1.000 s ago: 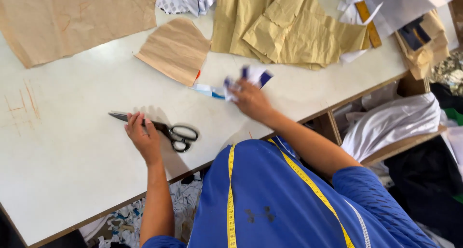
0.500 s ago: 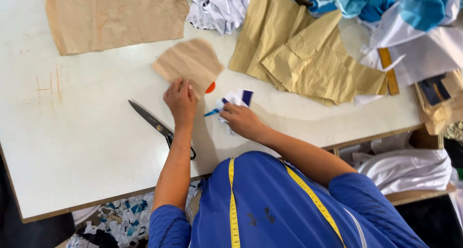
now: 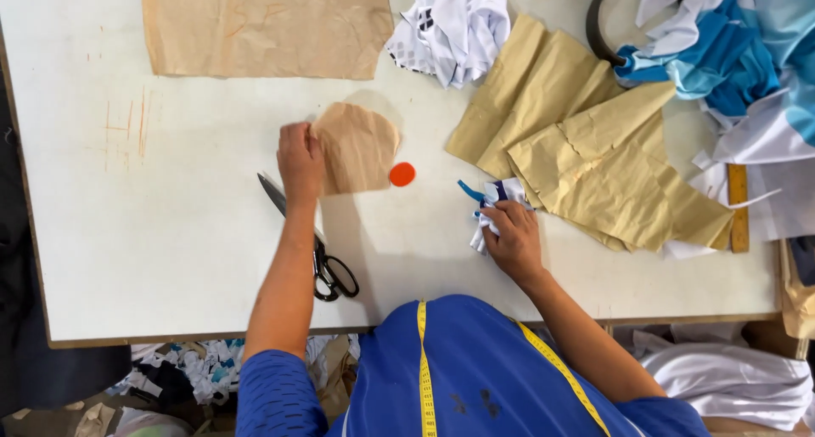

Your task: The person uses shears to cut a light blue fabric piece on a white table. They then handle a white jersey with blue and black graphics, folding and arranging it. Finally, they fold a brown paper pattern and place it into a drawer.

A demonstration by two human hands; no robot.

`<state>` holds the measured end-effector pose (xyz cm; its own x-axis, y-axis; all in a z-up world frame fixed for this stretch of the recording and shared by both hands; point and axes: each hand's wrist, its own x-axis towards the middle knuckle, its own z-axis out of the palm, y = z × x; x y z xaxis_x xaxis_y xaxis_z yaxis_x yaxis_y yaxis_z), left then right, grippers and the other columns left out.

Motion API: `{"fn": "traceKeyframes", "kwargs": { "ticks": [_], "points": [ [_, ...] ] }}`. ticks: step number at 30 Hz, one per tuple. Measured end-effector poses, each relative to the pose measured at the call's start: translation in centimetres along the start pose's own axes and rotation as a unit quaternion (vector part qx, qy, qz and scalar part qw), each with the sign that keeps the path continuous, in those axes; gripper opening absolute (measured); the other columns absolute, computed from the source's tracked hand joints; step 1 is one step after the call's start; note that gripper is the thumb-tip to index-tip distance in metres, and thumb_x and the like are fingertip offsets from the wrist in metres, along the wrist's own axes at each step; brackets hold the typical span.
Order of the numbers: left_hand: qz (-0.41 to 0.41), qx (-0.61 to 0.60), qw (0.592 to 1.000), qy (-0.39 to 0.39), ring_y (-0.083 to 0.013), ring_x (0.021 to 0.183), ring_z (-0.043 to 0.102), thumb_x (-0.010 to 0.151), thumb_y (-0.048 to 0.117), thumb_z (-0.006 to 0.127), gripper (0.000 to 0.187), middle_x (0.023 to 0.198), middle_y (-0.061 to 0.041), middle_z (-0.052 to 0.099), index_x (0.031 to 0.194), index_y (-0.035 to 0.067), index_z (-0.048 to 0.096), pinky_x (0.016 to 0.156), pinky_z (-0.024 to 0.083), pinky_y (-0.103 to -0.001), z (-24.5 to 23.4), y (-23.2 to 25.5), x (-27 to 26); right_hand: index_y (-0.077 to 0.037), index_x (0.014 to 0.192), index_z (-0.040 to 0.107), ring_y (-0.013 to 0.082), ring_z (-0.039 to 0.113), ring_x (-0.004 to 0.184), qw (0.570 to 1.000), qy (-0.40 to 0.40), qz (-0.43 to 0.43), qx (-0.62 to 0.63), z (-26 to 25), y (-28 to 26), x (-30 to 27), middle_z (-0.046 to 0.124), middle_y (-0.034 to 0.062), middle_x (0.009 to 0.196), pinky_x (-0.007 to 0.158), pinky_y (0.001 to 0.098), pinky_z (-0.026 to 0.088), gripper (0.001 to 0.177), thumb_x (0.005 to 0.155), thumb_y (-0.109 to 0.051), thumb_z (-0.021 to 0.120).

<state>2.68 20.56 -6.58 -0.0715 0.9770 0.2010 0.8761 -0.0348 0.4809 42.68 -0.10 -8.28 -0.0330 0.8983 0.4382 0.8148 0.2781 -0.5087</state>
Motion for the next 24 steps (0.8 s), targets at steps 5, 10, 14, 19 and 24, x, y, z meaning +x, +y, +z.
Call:
{"fn": "traceKeyframes", "kwargs": {
  "ticks": [5, 10, 14, 19, 24],
  "points": [
    [0.139, 0.062, 0.987, 0.052, -0.0393, 0.099, 0.061, 0.103, 0.005, 0.062, 0.009, 0.111, -0.014, 0.06, 0.112, 0.007, 0.063, 0.08, 0.048, -0.054, -5.6, 1.5, 11.3, -0.014, 0.112, 0.076, 0.0284, 0.069, 0.096, 1.0, -0.023, -0.001, 0.012, -0.9, -0.7, 0.4, 0.068, 0.0089, 0.107, 0.08, 0.0412, 0.05, 0.024, 0.089, -0.01, 0.08],
    [0.106, 0.22, 0.961, 0.132, -0.0364, 0.131, 0.048, 0.09, 0.001, 0.089, 0.054, 0.142, -0.011, 0.05, 0.132, 0.017, 0.059, 0.096, 0.045, -0.059, -4.0, 2.9, 19.8, -0.014, 0.117, 0.073, 0.0305, 0.068, 0.101, 0.999, -0.037, -0.005, 0.004, -0.9, -0.5, 0.5, 0.069, 0.0098, 0.114, 0.083, 0.046, 0.051, 0.032, 0.088, -0.007, 0.08],
    [0.079, 0.295, 0.946, 0.106, -0.0396, 0.127, 0.052, 0.096, 0.028, 0.071, 0.051, 0.145, -0.016, 0.052, 0.142, 0.01, 0.057, 0.096, 0.046, -0.063, 4.9, 3.4, 19.2, -0.014, 0.118, 0.073, 0.0286, 0.068, 0.098, 0.999, -0.039, 0.01, 0.006, -0.8, -0.5, 0.6, 0.068, 0.0092, 0.113, 0.081, 0.0439, 0.051, 0.03, 0.089, -0.008, 0.08],
    [0.072, 0.235, 0.969, 0.006, -0.0418, 0.148, 0.039, 0.11, 0.053, 0.053, 0.057, 0.163, -0.014, 0.043, 0.157, 0.02, 0.051, 0.106, 0.039, -0.07, 9.2, 3.3, 12.4, -0.014, 0.12, 0.073, 0.0291, 0.067, 0.099, 0.999, -0.046, 0.007, 0.005, -1.0, -0.7, 0.6, 0.068, 0.0095, 0.113, 0.081, 0.0448, 0.051, 0.031, 0.09, -0.007, 0.079],
    [0.1, 0.182, 0.972, 0.109, -0.0462, 0.135, 0.053, 0.099, 0.049, 0.068, 0.048, 0.148, -0.016, 0.06, 0.138, 0.02, 0.069, 0.097, 0.041, -0.076, 6.9, -1.4, 9.2, -0.009, 0.122, 0.073, 0.0325, 0.069, 0.106, 0.984, -0.114, 0.075, 0.117, -1.3, -0.6, 3.6, 0.066, 0.0134, 0.118, 0.086, 0.0445, 0.056, 0.029, 0.094, -0.006, 0.068]
  ]
}}
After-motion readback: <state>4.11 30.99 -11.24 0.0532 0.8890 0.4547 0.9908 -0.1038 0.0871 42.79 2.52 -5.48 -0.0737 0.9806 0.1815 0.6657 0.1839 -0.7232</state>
